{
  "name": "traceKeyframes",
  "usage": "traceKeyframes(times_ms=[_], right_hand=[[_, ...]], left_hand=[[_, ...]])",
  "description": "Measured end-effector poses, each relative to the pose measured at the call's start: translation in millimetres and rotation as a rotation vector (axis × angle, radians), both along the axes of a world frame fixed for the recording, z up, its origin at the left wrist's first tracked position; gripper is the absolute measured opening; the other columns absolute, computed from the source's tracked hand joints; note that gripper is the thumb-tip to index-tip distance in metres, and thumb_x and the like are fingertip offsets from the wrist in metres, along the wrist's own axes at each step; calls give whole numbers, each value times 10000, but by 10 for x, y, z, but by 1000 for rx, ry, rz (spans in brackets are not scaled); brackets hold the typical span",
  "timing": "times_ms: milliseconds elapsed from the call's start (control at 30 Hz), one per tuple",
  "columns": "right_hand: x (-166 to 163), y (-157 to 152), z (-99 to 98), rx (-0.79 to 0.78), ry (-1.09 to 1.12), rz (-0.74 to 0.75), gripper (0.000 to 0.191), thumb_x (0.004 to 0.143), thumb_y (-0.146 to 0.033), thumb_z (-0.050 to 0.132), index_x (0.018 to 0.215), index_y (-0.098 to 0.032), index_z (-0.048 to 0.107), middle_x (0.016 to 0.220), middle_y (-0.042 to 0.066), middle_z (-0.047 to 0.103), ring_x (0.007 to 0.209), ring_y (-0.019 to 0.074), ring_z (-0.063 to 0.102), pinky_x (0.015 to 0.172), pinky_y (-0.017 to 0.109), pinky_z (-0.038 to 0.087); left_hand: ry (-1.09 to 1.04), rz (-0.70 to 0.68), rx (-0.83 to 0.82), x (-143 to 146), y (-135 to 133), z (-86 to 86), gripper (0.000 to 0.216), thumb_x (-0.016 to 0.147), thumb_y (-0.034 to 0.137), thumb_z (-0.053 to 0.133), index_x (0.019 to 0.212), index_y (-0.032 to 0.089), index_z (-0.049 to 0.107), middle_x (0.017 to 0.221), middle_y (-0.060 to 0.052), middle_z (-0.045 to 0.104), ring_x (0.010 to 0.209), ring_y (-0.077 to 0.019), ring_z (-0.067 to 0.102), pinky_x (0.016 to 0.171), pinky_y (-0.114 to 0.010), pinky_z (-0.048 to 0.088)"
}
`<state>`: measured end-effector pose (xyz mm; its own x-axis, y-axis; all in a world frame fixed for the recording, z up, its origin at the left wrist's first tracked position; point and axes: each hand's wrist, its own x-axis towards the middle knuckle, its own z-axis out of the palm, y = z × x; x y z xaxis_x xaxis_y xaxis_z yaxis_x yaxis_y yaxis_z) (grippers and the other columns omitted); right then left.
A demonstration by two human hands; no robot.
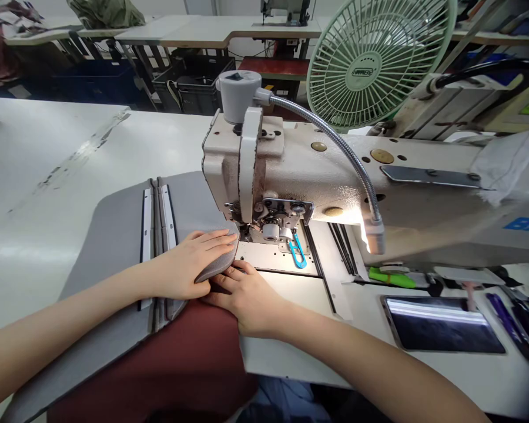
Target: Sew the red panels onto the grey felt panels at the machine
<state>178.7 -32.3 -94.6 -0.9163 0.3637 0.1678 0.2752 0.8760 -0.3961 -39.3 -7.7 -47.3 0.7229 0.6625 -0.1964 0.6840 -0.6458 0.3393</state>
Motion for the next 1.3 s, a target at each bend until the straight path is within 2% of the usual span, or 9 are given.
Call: traceKeyframes(times_ms=[267,633,800,967,1167,1300], right_hand=[[5,9,40,20,-11,-6,477,861,-255,532,1335,-251,585,1369,99,567,1185,268,481,1061,436,280],[152,85,74,-38,-53,-47,478,845,-229,530,1317,-257,603,1340,89,580,1187,262,489,1087,436,258],[167,54,26,-93,-6,-81,459,850,-272,558,1307,-255,602,1312,86,596,1207,262,478,1111,452,225],[162,46,53,-159,34,-90,383,876,-302,557,1249,-259,627,1305,77,607,1188,255,506,1096,438,246],[138,108,19,-193,58,-95,529,821,-315,590,1349,-331,561,1345,58,593,1240,284,495,1114,480,213],[137,67,4,-160,25,-102,590,804,-314,589,1392,-302,535,1355,88,588,1265,297,486,1117,486,221]], left_hand=[[42,-5,11,31,29,31,769,725,207,535,1475,194,364,1579,-78,342,1466,-297,265,1184,-479,244],[77,15,-14,249,137,43,703,721,250,546,1406,135,437,1525,-136,413,1432,-331,317,1163,-485,263],[66,17,-1,270,135,39,696,750,275,541,1421,134,418,1505,-142,435,1426,-332,327,1166,-487,253],[24,16,2,321,134,128,643,748,306,561,1367,153,475,1513,-125,429,1404,-324,360,1138,-469,302],[-33,17,49,315,188,152,578,736,319,596,1287,156,536,1450,-132,487,1317,-314,462,1122,-439,340],[-46,46,59,317,165,116,538,745,306,591,1260,149,567,1433,-130,515,1319,-315,469,1122,-433,354]])
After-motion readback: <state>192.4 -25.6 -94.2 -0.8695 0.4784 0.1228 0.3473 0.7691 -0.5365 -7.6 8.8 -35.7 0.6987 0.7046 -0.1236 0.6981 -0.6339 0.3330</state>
